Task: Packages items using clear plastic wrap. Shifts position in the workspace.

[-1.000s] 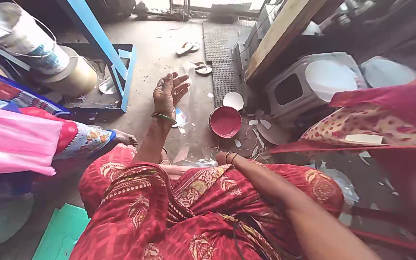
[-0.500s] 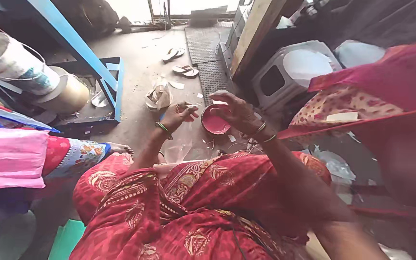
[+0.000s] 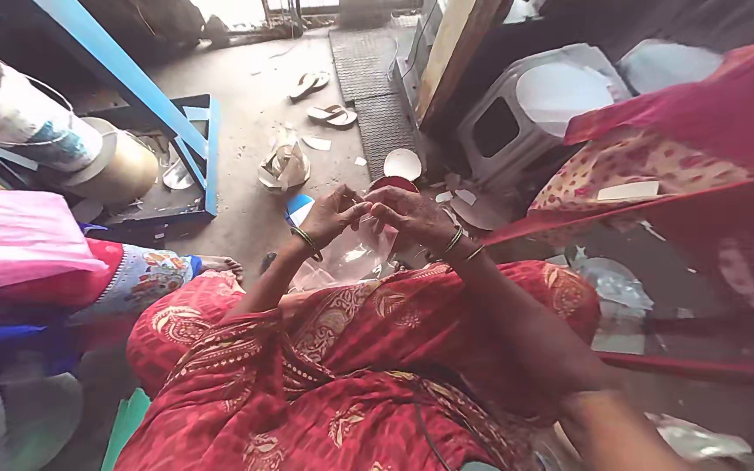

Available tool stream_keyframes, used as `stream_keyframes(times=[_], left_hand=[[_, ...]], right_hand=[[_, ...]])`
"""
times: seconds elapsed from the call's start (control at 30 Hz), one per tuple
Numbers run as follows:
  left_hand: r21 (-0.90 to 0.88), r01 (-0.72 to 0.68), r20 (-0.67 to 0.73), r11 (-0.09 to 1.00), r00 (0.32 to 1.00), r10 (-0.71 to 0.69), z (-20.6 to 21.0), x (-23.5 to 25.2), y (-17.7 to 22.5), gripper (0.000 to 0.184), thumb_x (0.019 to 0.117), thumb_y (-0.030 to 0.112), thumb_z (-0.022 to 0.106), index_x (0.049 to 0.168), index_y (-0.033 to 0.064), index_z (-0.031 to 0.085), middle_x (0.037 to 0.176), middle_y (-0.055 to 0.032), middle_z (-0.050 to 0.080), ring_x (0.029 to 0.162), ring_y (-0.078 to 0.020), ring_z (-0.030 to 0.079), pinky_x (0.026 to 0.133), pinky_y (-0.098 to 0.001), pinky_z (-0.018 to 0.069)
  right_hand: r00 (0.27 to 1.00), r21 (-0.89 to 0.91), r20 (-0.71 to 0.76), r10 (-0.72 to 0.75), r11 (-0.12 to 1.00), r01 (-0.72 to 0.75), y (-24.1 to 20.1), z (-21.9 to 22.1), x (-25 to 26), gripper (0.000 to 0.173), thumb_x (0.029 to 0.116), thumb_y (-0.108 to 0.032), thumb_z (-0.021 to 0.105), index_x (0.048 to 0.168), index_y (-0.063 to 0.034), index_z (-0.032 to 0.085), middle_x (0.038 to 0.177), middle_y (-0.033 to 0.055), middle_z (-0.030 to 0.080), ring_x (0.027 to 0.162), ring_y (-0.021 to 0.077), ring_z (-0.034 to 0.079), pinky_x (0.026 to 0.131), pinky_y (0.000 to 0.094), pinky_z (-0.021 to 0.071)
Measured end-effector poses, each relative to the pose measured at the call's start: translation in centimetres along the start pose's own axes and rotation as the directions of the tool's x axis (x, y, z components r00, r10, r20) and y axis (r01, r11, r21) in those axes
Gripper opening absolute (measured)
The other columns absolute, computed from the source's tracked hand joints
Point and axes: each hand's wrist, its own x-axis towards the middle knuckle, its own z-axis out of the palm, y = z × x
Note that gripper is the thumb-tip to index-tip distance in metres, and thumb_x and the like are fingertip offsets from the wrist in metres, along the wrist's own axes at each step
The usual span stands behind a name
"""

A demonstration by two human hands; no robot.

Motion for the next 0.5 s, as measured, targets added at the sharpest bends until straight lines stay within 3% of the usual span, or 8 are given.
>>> stream_keyframes(times=[0.07,0.17,0.23,0.3,0.43,0.5], left_hand=[[-0.020,-0.041,0.027,0.999,0.999,0.041,0.1,0.1,0.1,0.019,0.0974,0.009,0.067,0.110,-0.0015,0.058,0.075,0.0010,0.064,0.061,-0.0001,0.057,0.058,-0.0166,0.0468],[0.002,-0.068,0.081,0.998,0.994,0.068,0.3,0.1,0.2,0.029,0.0946,0.005,0.069,0.117,-0.0041,0.054,0.084,-0.0042,0.065,0.067,-0.0046,0.061,0.064,-0.0210,0.0536],[0.022,-0.039,0.108,0.999,0.993,0.036,0.0,0.0,0.4,0.040,0.0937,0.010,0.072,0.125,-0.0031,0.052,0.085,-0.0047,0.066,0.066,-0.0047,0.059,0.060,-0.0196,0.0483],[0.011,0.004,0.133,1.000,0.991,-0.005,-0.7,-0.2,0.4,0.042,0.0948,0.011,0.071,0.129,-0.0023,0.053,0.086,-0.0041,0.067,0.067,-0.0041,0.060,0.059,-0.0188,0.0486],[-0.006,0.052,0.144,0.999,0.988,-0.051,-2.3,-0.5,0.4,0.025,0.0993,0.009,0.065,0.122,-0.0007,0.060,0.085,-0.0003,0.069,0.070,-0.0031,0.063,0.066,-0.0202,0.0530],[0.008,0.040,0.134,0.999,0.990,-0.041,-3.0,-0.4,0.1,0.022,0.0988,0.008,0.065,0.118,-0.0004,0.061,0.086,-0.0010,0.070,0.073,-0.0043,0.065,0.069,-0.0221,0.0553]], right_hand=[[1.000,0.006,-0.022,0.000,1.000,0.000,0.0,0.0,-0.1,0.026,0.1030,-0.025,0.059,0.111,-0.0012,0.067,0.093,0.0007,0.071,0.082,0.0039,0.068,0.080,0.0254,0.0582],[0.994,0.089,-0.106,-0.032,0.995,0.041,0.4,0.2,0.0,0.015,0.1009,-0.013,0.061,0.100,-0.0001,0.066,0.085,-0.0010,0.069,0.077,0.0029,0.066,0.077,0.0239,0.0576],[0.983,0.130,-0.182,-0.032,0.990,0.057,1.0,-0.5,0.2,0.014,0.1021,-0.011,0.058,0.100,-0.0001,0.066,0.084,-0.0013,0.068,0.075,0.0040,0.067,0.074,0.0250,0.0591],[0.970,0.163,-0.244,0.008,0.986,0.033,1.1,-1.7,0.2,0.016,0.1052,-0.014,0.053,0.102,-0.0021,0.064,0.087,-0.0013,0.067,0.077,0.0057,0.067,0.076,0.0270,0.0599],[0.941,0.247,-0.327,0.085,0.969,-0.002,0.7,-4.3,0.1,0.016,0.1065,-0.016,0.051,0.099,-0.0072,0.062,0.083,-0.0034,0.065,0.075,0.0047,0.063,0.073,0.0244,0.0565],[0.935,0.260,-0.340,0.097,0.966,-0.006,0.5,-5.4,-0.3,0.012,0.1056,-0.015,0.054,0.102,-0.0080,0.063,0.085,-0.0040,0.065,0.079,0.0044,0.064,0.078,0.0246,0.0563]])
